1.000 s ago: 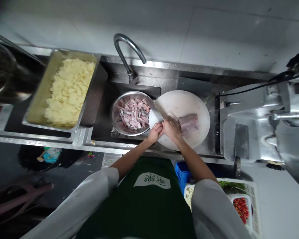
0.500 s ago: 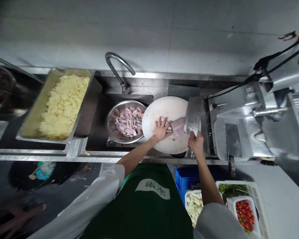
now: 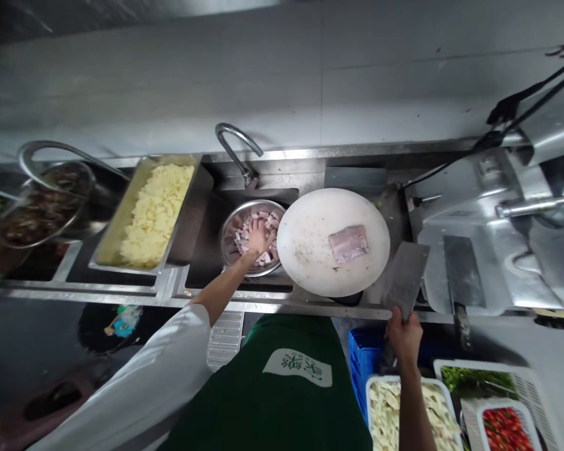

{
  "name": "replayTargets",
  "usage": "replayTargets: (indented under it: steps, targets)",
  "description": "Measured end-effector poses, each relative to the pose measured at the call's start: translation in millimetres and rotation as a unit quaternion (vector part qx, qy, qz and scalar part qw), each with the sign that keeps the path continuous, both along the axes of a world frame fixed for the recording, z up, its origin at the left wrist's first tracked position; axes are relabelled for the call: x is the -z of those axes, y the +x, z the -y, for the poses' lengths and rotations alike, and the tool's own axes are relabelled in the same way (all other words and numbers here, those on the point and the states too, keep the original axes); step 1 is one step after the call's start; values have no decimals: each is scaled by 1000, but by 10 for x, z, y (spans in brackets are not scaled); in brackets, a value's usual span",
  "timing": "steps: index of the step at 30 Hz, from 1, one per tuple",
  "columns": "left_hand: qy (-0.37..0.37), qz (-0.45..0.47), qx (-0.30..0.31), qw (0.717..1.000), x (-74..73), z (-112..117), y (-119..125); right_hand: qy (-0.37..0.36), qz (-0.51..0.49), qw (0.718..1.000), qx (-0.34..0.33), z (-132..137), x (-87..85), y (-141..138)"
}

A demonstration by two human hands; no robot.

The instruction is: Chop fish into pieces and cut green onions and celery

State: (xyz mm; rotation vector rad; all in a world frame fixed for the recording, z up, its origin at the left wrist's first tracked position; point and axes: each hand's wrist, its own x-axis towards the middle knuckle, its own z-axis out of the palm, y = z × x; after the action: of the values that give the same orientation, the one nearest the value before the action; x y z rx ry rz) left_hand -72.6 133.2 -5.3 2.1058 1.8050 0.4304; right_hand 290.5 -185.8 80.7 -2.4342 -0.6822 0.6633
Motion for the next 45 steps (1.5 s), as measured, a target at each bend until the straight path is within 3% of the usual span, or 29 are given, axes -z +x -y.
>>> replayTargets:
  steps: [2,4,6,8,10,13,17,20,23,27,30,33,36,40,45]
  targets:
    - [1,60,55,997,-30,-18,396,-1,-17,999,32,44,-32,-55]
    - [-36,97,163,981,-82,39,1019,2,-26,998,60,81,-67,-92]
    - [-88,69,241,964,-160,134,1676,11,-41,996,80,127,-92,-118]
    - [-154,26,253,955,-250,221,2169,22,-58,994,85,190,-97,-141]
    - [-219,4,234,947,-329,279,2381,22,-59,995,82,267,-79,-163]
    - [-252,-13,200,947,-393,351,2173,-1,-30,998,64,360,-27,-199]
    - [-188,7,82,979,-362,551,1395,-86,69,993,-32,265,0,-305]
    - [-178,31,41,983,-280,772,909,-155,110,970,-149,-62,-51,-492]
    - [-117,51,30,991,-184,920,660,-199,112,937,-263,-520,-165,-740]
    - [90,180,18,979,-87,997,500,-203,116,898,-373,-1054,-394,-1000]
    - [166,219,32,961,-33,1084,451,-171,163,896,-375,-1313,-497,-1142]
    - [137,199,128,962,40,1186,508,-179,166,894,-376,-1487,-411,-1265]
    - [102,184,196,958,128,1232,610,-228,121,872,-416,-1571,-213,-1286]
    - [100,182,203,957,202,1215,656,-263,96,859,-429,-1445,-93,-1119]
    - [106,192,205,954,259,1196,654,-303,97,848,-425,-1029,-165,-1023]
